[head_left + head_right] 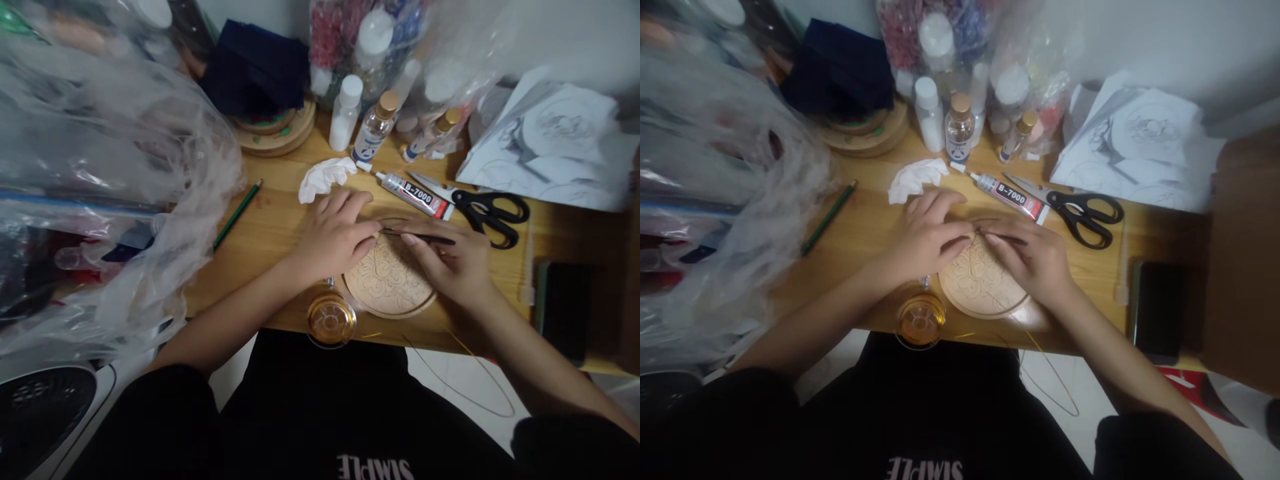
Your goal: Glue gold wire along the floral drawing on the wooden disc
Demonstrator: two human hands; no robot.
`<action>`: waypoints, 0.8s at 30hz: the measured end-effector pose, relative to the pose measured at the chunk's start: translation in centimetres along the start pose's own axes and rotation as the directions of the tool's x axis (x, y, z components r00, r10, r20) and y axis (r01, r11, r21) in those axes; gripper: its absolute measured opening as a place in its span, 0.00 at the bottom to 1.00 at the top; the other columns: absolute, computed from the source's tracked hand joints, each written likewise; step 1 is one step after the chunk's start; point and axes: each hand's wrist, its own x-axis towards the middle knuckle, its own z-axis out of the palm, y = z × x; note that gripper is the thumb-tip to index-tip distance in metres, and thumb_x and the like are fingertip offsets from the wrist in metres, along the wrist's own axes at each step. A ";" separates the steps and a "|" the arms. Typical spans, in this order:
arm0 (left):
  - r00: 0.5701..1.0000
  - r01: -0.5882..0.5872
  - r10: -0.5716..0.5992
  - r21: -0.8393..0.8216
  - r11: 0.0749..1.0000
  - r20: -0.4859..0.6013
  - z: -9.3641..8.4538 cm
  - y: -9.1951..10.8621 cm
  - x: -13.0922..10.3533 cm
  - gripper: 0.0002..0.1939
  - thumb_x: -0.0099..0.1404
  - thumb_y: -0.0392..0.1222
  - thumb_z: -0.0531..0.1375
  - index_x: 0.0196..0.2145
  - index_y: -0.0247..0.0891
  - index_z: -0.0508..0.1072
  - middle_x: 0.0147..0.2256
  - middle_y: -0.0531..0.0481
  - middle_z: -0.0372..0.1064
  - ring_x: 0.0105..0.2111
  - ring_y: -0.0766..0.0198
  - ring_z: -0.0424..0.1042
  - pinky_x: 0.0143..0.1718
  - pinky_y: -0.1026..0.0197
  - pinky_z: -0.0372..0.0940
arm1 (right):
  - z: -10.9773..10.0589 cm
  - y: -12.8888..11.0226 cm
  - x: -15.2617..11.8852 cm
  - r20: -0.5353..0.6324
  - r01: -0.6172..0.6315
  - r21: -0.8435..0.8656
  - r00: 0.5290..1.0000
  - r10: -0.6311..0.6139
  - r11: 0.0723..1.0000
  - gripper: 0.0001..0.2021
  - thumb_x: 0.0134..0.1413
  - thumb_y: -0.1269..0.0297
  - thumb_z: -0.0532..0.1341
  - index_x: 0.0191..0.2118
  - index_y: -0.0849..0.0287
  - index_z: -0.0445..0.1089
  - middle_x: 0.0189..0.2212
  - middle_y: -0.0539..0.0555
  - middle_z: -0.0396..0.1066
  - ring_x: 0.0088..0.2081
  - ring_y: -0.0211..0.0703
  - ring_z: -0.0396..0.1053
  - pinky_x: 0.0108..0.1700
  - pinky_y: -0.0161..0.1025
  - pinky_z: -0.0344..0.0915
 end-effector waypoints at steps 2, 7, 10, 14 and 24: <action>1.000 -0.008 0.008 0.007 1.000 -0.013 0.1 -0.1 0.0 0.10 0.68 0.41 0.60 0.45 0.43 0.79 0.55 0.42 0.66 0.56 0.48 0.63 0.52 0.45 0.61 | -0.1 0.1 0.2 -0.002 0.002 0.008 1.000 -0.002 1.000 0.10 0.58 0.73 0.63 0.44 0.54 0.76 0.40 0.51 0.81 0.41 0.39 0.80 0.45 0.35 0.76; 1.000 -0.009 0.009 -0.015 1.000 -0.021 0.1 -0.2 0.0 0.11 0.70 0.40 0.58 0.44 0.44 0.80 0.55 0.42 0.67 0.55 0.48 0.63 0.52 0.45 0.61 | -0.3 0.9 0.6 0.003 0.006 0.014 1.000 -0.006 1.000 0.09 0.59 0.70 0.63 0.43 0.52 0.78 0.38 0.49 0.81 0.38 0.40 0.80 0.42 0.36 0.77; 1.000 -0.006 0.005 -0.024 1.000 -0.019 0.1 -0.3 0.1 0.11 0.70 0.40 0.58 0.45 0.44 0.80 0.54 0.42 0.67 0.55 0.48 0.63 0.51 0.45 0.61 | -0.5 1.4 0.7 0.024 -0.001 0.036 1.000 0.001 0.999 0.08 0.59 0.69 0.63 0.43 0.52 0.78 0.38 0.49 0.81 0.38 0.40 0.80 0.42 0.36 0.77; 1.000 -0.002 0.002 -0.023 1.000 0.003 0.0 -0.3 0.1 0.12 0.70 0.40 0.58 0.46 0.45 0.80 0.55 0.42 0.66 0.55 0.47 0.63 0.51 0.45 0.61 | -0.9 1.8 1.2 0.067 -0.005 0.049 0.998 0.002 0.999 0.07 0.59 0.68 0.64 0.40 0.53 0.79 0.35 0.50 0.81 0.35 0.38 0.80 0.38 0.33 0.76; 1.000 -0.007 0.007 -0.005 1.000 0.001 0.0 -0.4 0.1 0.12 0.70 0.40 0.57 0.46 0.45 0.80 0.55 0.42 0.67 0.55 0.46 0.63 0.50 0.45 0.61 | -2.3 2.7 2.9 0.251 0.044 0.083 0.966 -0.064 0.996 0.07 0.59 0.65 0.65 0.41 0.59 0.79 0.35 0.55 0.81 0.34 0.36 0.79 0.34 0.28 0.74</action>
